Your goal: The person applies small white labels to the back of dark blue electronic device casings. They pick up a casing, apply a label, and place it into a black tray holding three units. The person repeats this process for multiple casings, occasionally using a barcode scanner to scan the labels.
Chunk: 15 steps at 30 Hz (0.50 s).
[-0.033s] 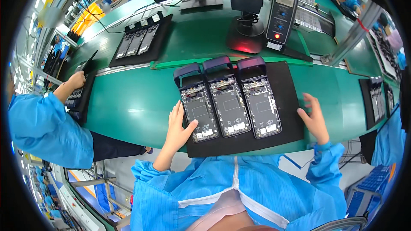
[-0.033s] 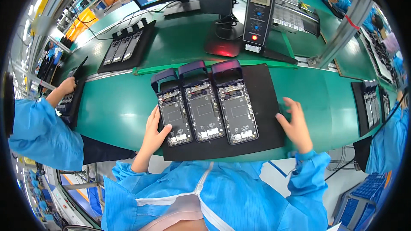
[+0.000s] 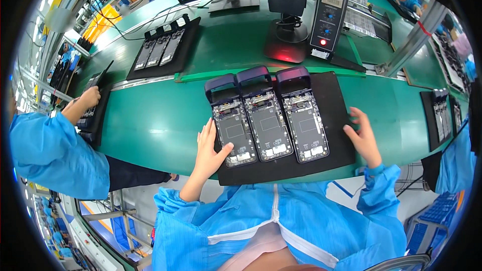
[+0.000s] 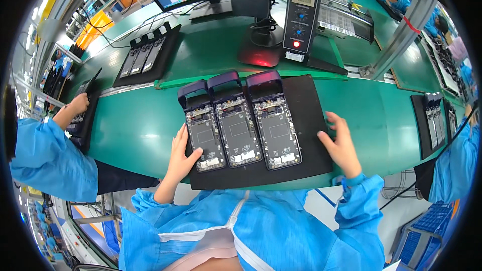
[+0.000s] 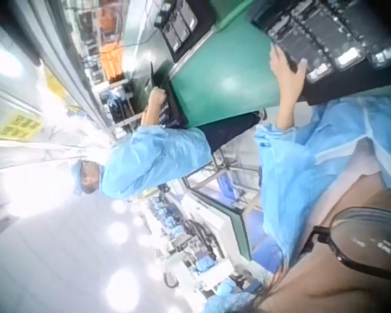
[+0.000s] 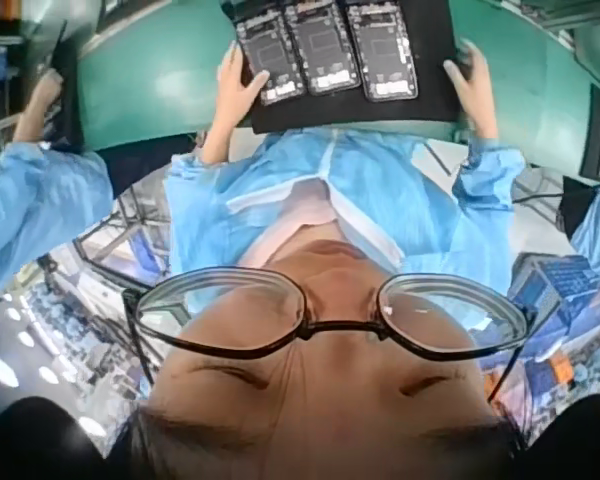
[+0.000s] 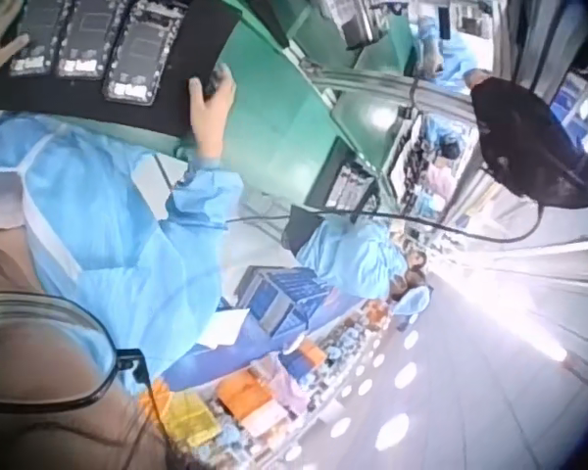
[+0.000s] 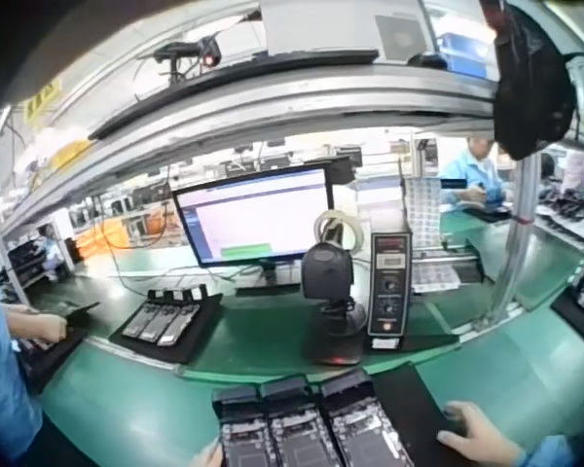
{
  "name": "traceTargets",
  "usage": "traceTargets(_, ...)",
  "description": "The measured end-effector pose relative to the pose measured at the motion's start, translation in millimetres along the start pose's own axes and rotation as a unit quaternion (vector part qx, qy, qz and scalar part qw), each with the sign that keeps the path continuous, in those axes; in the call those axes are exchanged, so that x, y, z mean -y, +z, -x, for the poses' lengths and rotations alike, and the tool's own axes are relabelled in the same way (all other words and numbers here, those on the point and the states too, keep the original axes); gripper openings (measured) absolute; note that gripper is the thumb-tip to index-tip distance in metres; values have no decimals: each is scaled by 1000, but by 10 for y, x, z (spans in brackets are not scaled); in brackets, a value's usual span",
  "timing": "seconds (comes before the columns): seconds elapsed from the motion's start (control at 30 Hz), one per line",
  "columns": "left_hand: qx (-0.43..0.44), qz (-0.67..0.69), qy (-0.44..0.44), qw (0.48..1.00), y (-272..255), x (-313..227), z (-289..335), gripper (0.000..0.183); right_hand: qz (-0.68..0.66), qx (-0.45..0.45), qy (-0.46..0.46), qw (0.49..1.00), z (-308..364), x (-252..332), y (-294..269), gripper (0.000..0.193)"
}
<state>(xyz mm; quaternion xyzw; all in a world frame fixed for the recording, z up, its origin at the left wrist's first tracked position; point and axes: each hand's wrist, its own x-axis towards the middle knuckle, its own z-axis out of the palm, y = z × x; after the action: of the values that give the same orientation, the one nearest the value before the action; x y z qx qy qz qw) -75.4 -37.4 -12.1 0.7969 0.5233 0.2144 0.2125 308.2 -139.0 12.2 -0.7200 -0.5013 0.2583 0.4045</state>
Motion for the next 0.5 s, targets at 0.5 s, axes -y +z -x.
traceTargets(0.5,150,-4,122,981,170,-359,-577,78,122,-94,-19,988,226,-24,162,58)
